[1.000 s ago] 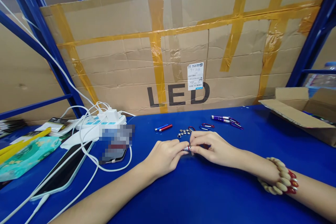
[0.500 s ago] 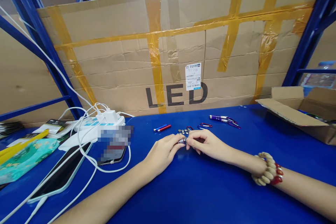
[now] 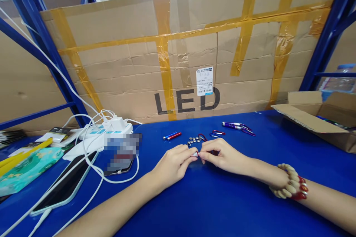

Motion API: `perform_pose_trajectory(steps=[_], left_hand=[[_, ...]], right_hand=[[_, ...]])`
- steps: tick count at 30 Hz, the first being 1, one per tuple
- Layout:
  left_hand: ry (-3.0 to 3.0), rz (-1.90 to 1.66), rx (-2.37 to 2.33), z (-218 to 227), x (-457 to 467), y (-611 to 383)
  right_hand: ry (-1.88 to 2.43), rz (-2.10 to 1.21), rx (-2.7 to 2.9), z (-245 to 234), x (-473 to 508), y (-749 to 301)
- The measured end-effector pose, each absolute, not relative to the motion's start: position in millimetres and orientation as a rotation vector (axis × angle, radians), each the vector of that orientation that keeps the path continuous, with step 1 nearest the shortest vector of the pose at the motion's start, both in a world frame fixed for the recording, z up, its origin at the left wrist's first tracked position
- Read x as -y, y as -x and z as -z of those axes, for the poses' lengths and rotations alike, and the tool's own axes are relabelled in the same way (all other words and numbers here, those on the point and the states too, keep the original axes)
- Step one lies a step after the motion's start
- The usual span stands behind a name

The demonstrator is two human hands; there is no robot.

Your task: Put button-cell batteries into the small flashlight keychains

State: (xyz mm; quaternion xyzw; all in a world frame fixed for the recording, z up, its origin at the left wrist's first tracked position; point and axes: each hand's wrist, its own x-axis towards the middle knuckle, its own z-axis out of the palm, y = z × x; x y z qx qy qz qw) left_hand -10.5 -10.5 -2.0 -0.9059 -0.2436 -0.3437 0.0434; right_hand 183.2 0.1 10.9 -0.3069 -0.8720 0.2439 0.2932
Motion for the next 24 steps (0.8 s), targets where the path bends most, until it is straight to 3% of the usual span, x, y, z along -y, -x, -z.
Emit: perform_pose_trajectory(steps=[7, 18, 24], left_hand=[[2.722, 1.082, 0.707, 4.1, 9.0, 11.4], [2.806, 1.143, 1.075, 2.1, 10.7, 7.9], [2.851, 1.125, 0.978, 1.2, 9.6, 10.4]], right_hand=[[0.874, -1.112, 2.156, -6.1, 0.0, -178.9], [0.837, -1.275, 2.008, -5.7, -6.7, -176.3], [0.779, -1.218, 2.186, -12.5, -4.6, -182.1]])
